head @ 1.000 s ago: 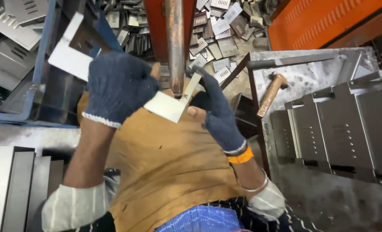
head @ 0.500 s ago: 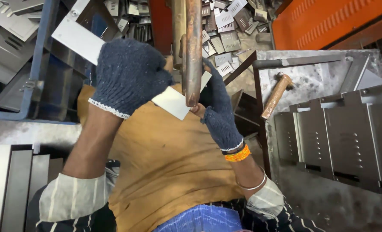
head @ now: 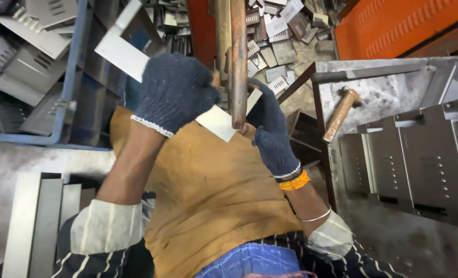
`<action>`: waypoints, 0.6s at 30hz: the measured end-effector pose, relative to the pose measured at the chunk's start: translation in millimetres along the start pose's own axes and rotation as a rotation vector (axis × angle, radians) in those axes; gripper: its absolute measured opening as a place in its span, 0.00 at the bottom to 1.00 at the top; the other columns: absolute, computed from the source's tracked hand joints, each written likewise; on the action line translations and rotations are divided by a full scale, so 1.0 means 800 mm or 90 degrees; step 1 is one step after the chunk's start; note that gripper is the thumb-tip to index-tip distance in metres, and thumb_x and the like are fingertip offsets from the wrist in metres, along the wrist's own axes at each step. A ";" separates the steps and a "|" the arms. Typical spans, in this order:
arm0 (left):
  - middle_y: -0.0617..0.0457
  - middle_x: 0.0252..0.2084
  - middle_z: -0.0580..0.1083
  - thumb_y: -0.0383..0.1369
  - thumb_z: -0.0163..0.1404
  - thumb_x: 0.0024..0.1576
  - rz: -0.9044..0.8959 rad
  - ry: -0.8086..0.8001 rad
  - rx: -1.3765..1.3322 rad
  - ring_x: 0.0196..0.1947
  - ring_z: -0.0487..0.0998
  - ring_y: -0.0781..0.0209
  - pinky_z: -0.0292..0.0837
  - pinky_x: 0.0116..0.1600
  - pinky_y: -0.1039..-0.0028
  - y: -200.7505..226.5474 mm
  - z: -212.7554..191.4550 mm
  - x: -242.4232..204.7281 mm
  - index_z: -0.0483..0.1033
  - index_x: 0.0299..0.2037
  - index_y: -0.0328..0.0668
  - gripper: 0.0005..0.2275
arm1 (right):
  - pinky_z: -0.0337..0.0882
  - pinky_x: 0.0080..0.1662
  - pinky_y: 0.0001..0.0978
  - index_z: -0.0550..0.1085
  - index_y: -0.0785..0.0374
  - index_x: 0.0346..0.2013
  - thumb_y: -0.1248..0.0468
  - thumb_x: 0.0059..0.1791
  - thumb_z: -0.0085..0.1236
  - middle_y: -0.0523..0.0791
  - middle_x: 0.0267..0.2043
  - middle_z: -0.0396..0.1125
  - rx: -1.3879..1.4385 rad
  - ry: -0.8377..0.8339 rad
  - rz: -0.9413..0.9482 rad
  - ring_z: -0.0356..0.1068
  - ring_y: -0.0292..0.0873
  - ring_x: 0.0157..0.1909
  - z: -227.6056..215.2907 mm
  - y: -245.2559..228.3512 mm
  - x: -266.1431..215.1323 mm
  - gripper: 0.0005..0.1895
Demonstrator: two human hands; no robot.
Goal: The recorder is assembling and spot welding metal enclosures in an industrial setting.
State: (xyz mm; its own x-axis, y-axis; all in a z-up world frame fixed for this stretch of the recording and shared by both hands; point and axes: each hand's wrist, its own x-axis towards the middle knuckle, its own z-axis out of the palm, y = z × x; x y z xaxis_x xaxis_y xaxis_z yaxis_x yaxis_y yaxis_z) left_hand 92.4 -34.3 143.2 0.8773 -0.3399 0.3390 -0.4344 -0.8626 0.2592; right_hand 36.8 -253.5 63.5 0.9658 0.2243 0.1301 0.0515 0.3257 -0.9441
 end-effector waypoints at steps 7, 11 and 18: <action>0.42 0.19 0.73 0.40 0.58 0.51 0.011 0.020 -0.040 0.18 0.75 0.45 0.73 0.33 0.58 0.000 0.007 0.021 0.82 0.22 0.43 0.11 | 0.69 0.60 0.29 0.53 0.64 0.77 0.53 0.55 0.62 0.41 0.72 0.58 0.030 -0.027 -0.092 0.65 0.33 0.61 -0.005 -0.007 0.011 0.42; 0.41 0.19 0.74 0.39 0.59 0.44 0.040 0.079 -0.033 0.21 0.76 0.42 0.73 0.33 0.55 -0.003 0.013 0.037 0.83 0.20 0.44 0.09 | 0.60 0.59 0.24 0.57 0.66 0.76 0.47 0.60 0.49 0.42 0.71 0.59 -0.163 0.014 -0.142 0.57 0.29 0.58 -0.012 -0.017 0.027 0.36; 0.42 0.18 0.73 0.42 0.59 0.51 0.000 0.056 -0.057 0.19 0.75 0.43 0.71 0.30 0.57 0.011 -0.004 0.003 0.82 0.21 0.43 0.13 | 0.62 0.51 0.24 0.58 0.65 0.77 0.47 0.62 0.45 0.41 0.70 0.61 -0.270 -0.039 -0.185 0.55 0.28 0.44 -0.017 -0.029 0.009 0.34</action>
State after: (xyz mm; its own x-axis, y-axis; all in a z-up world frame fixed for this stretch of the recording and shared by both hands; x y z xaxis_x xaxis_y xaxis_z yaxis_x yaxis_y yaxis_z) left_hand 90.1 -41.4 149.6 0.8576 -0.3029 0.4157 -0.4546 -0.8246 0.3368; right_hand 46.4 -271.8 82.2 0.8804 0.2382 0.4101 0.4257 -0.0157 -0.9047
